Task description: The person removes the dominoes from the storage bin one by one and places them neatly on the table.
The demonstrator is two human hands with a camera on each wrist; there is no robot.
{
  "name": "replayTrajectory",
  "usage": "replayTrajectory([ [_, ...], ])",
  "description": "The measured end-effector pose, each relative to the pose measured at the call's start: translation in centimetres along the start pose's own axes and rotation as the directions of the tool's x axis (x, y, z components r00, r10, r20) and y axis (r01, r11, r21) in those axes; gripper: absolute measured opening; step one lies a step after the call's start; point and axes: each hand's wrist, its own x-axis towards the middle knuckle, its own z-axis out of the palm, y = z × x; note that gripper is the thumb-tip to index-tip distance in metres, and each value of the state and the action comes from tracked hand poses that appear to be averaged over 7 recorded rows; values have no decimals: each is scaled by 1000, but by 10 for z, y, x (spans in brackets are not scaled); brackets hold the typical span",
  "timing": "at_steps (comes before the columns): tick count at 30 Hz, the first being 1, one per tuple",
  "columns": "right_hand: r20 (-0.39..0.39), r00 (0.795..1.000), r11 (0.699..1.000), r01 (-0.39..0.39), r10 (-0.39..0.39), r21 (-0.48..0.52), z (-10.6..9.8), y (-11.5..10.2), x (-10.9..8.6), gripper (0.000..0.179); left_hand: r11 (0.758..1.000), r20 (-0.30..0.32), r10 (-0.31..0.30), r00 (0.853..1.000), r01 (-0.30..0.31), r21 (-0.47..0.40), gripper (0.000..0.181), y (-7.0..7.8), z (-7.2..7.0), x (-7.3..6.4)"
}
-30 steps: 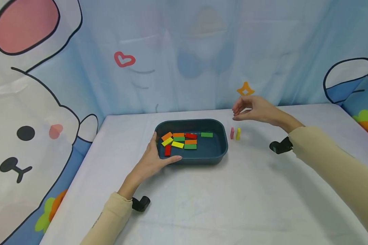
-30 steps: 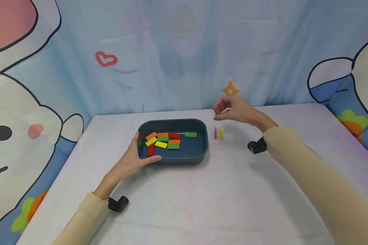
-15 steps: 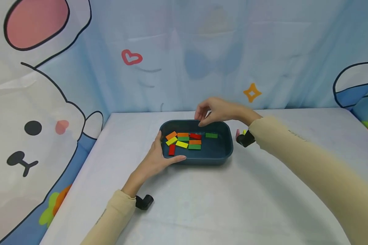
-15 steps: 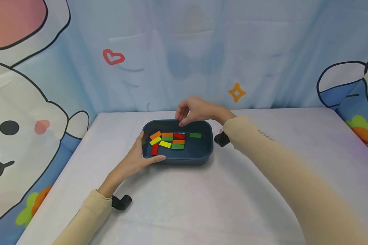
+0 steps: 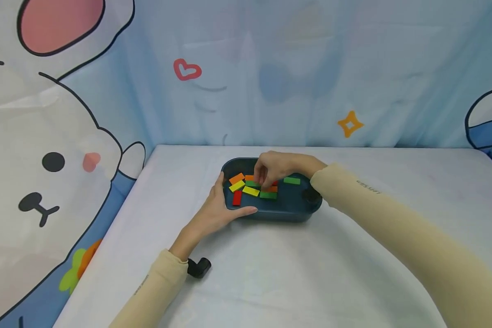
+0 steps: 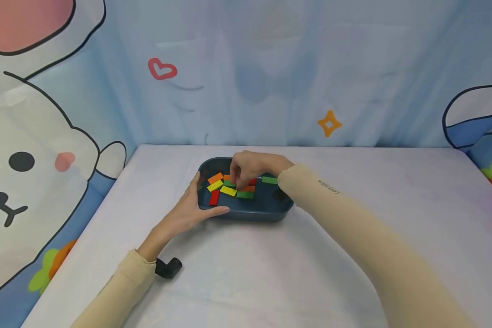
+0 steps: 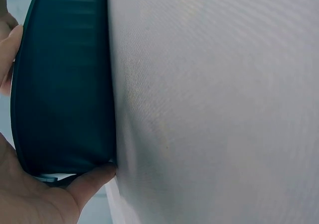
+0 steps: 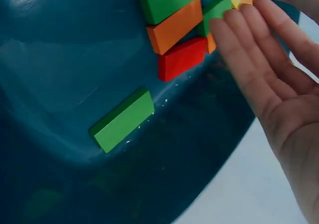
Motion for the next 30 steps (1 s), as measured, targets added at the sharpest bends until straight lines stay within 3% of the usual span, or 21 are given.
replayTrajectory([
  [8,64,994,995,-83,86,-52,7,1,4,19,1000,4,10,1000,-10,-11,132,2,1,0],
  [19,88,990,992,-100,107,-73,11,1,8,20,1000,-4,13,1000,-13,-4,130,0,-1,1],
  [30,109,982,973,-133,156,-190,19,-4,9,21,1000,-4,5,1000,-5,-2,129,-1,-1,0],
])
